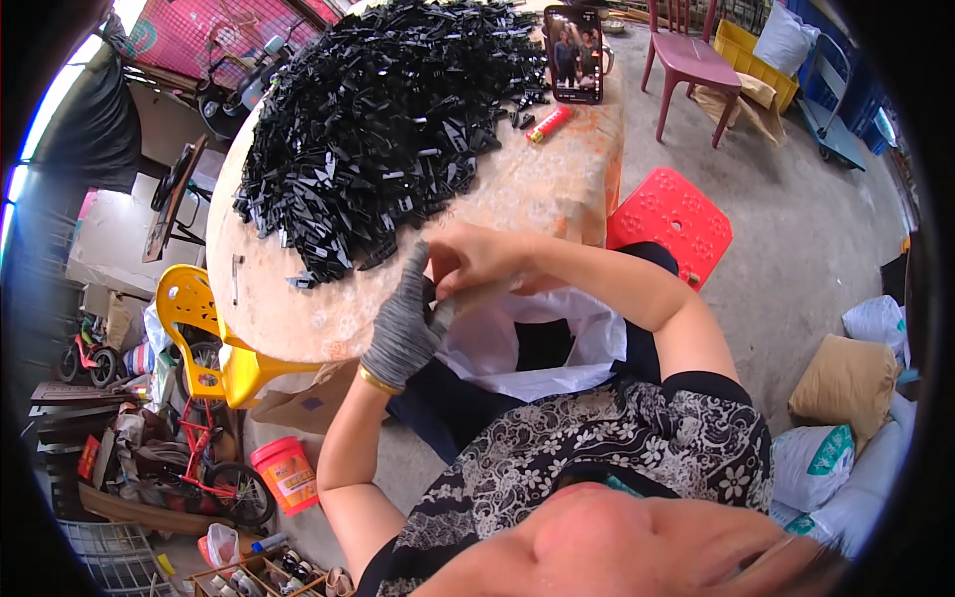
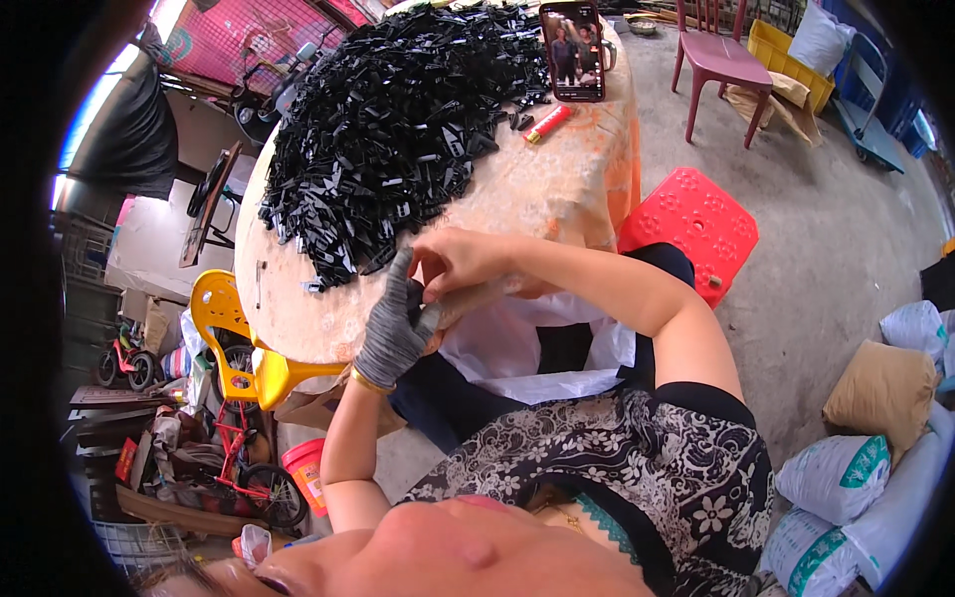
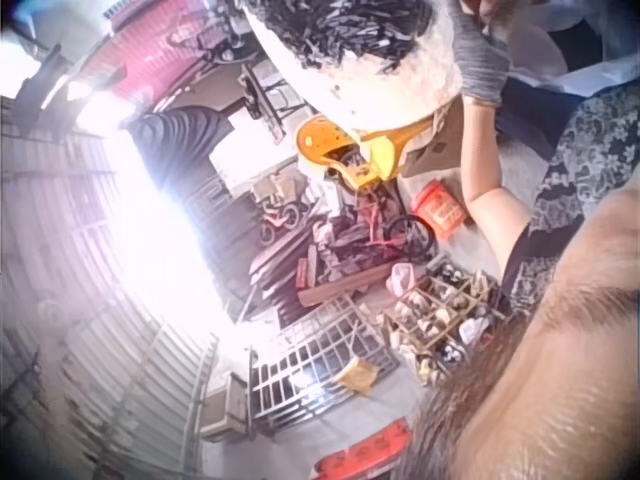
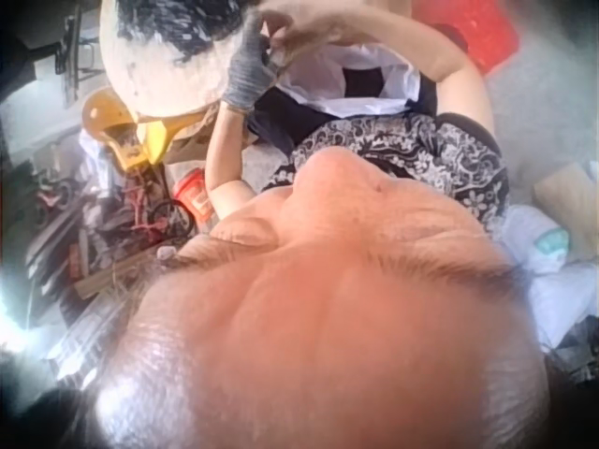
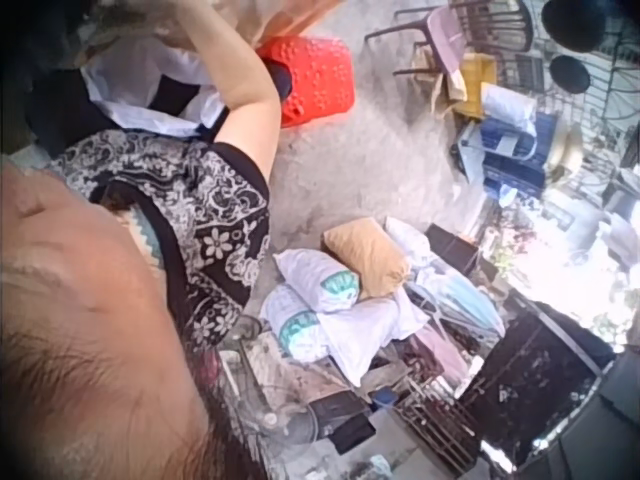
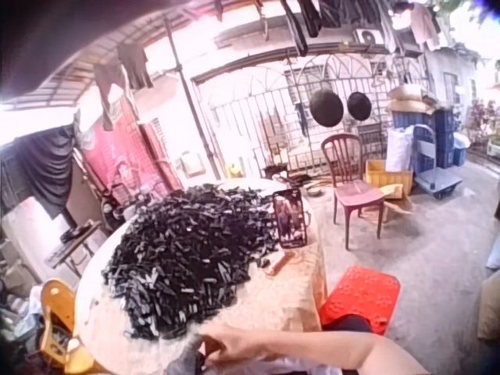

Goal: Inspecting and sorting small black plastic clips on a marble-topped table.

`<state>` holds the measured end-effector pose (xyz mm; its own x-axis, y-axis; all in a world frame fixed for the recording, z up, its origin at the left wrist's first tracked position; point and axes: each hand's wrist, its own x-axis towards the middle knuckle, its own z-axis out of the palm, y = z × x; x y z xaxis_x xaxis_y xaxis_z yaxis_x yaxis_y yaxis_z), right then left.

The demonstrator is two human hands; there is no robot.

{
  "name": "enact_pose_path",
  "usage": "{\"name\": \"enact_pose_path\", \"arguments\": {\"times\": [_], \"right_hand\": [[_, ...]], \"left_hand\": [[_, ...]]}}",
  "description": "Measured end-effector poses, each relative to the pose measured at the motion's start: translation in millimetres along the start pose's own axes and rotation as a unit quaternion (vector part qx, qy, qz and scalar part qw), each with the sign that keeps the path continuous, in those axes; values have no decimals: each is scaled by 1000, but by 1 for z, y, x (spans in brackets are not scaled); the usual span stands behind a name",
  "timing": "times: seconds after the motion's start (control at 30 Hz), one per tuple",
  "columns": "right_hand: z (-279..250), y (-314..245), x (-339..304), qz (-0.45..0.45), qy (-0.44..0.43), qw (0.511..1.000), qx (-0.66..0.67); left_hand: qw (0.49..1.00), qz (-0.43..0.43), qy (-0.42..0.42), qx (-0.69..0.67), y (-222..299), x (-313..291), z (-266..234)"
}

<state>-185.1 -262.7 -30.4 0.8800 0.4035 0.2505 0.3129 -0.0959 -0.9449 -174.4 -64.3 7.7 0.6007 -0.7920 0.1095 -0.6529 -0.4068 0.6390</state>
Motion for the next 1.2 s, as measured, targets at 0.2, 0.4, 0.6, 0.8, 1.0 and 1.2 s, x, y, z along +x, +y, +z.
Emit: {"name": "enact_pose_path", "arguments": {"times": [0.2,0.4,0.6,0.8,1.0,1.2], "right_hand": [[-26,4,10,-46,64,996,-37],[-20,19,38,-120,167,809,-550],[-21,33,33,-137,157,820,-534],[-13,19,27,-189,110,918,-330],[-9,19,29,-173,54,920,-348],[-13,19,24,-201,52,915,-346]], "left_hand": [[991,93,42,86,4,-33,32],[963,99,-110,226,-2,-38,103],[980,75,-90,159,7,-39,95],[971,24,160,176,-3,-9,1],[963,-62,118,234,-70,38,-34],[953,-89,86,275,-47,28,-17]]}}
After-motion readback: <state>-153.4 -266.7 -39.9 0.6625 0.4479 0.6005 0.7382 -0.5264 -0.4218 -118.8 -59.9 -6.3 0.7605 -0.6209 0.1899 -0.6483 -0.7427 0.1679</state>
